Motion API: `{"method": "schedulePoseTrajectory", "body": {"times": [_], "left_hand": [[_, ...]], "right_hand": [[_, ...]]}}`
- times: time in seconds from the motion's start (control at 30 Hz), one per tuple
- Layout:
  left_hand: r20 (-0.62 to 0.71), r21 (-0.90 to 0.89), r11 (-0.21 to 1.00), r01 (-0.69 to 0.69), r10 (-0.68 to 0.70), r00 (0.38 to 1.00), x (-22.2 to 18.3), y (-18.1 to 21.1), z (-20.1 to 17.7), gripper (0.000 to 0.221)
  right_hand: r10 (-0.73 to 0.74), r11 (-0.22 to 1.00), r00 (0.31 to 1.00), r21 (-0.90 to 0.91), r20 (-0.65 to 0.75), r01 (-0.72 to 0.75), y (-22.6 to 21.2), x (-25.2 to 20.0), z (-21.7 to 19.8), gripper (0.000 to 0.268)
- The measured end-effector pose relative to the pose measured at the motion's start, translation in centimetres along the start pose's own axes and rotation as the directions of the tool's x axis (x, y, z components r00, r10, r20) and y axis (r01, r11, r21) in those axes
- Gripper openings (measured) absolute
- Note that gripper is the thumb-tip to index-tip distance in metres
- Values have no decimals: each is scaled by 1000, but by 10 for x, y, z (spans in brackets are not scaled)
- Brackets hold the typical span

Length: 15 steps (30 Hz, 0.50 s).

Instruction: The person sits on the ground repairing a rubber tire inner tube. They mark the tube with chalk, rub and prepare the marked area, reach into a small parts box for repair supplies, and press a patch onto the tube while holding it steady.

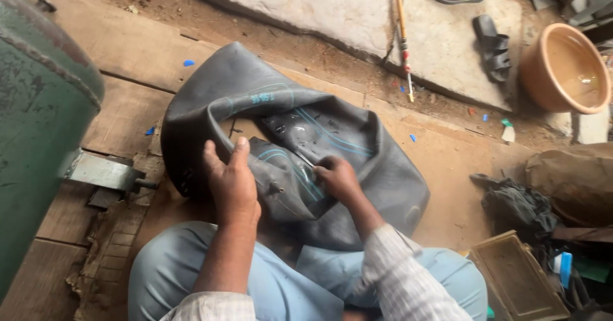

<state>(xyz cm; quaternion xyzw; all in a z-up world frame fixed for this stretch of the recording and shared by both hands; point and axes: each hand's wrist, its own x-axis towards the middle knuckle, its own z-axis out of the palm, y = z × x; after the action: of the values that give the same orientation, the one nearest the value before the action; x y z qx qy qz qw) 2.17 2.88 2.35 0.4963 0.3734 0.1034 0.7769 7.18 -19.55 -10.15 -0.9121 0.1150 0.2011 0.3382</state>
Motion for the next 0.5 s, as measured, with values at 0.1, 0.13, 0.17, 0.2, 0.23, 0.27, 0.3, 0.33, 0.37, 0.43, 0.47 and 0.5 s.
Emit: {"method": "schedulePoseTrajectory", "body": {"times": [0.1,0.13,0.17,0.2,0.23,0.27,0.3,0.33,0.37,0.43,0.47,0.5], "left_hand": [[-21,55,997,-45,46,999,5,-9,-1,79],[-9,58,998,-36,37,999,9,-15,-6,79],[-21,75,993,-86,88,996,15,-21,-7,77],[-31,91,986,-136,140,990,21,-28,-7,75],[-3,93,988,-124,125,992,22,-28,-13,75],[-16,113,979,-170,173,985,23,-29,-17,63],[-5,121,968,-219,222,975,25,-30,-10,51],[48,108,972,-210,206,977,24,-35,-14,51],[55,19,978,-206,205,977,30,-38,-15,43],[104,-65,981,-181,187,977,59,-61,-29,36],[123,-77,978,-192,201,972,82,-80,-42,31],[133,-85,975,-206,216,967,107,-99,-58,28]], "right_hand": [[-63,874,996,478,-64,86,32,-32,-38,25],[-50,875,996,477,-72,78,54,-42,-56,25],[-137,876,966,428,-220,221,77,-53,-75,25],[-224,865,907,355,-358,353,100,-64,-96,25],[-201,873,904,350,-378,340,121,-82,-115,25],[-147,911,875,282,-461,301,143,-101,-135,24],[-93,945,821,211,-564,252,166,-124,-164,24],[-67,951,795,202,-603,233,184,-147,-185,24],[24,997,771,73,-637,30,200,-169,-203,23],[145,975,702,-18,-697,-220,247,-203,-222,23],[275,925,719,-29,-638,-380,280,-217,-224,24],[407,850,717,-52,-566,-524,312,-228,-223,26]]}}
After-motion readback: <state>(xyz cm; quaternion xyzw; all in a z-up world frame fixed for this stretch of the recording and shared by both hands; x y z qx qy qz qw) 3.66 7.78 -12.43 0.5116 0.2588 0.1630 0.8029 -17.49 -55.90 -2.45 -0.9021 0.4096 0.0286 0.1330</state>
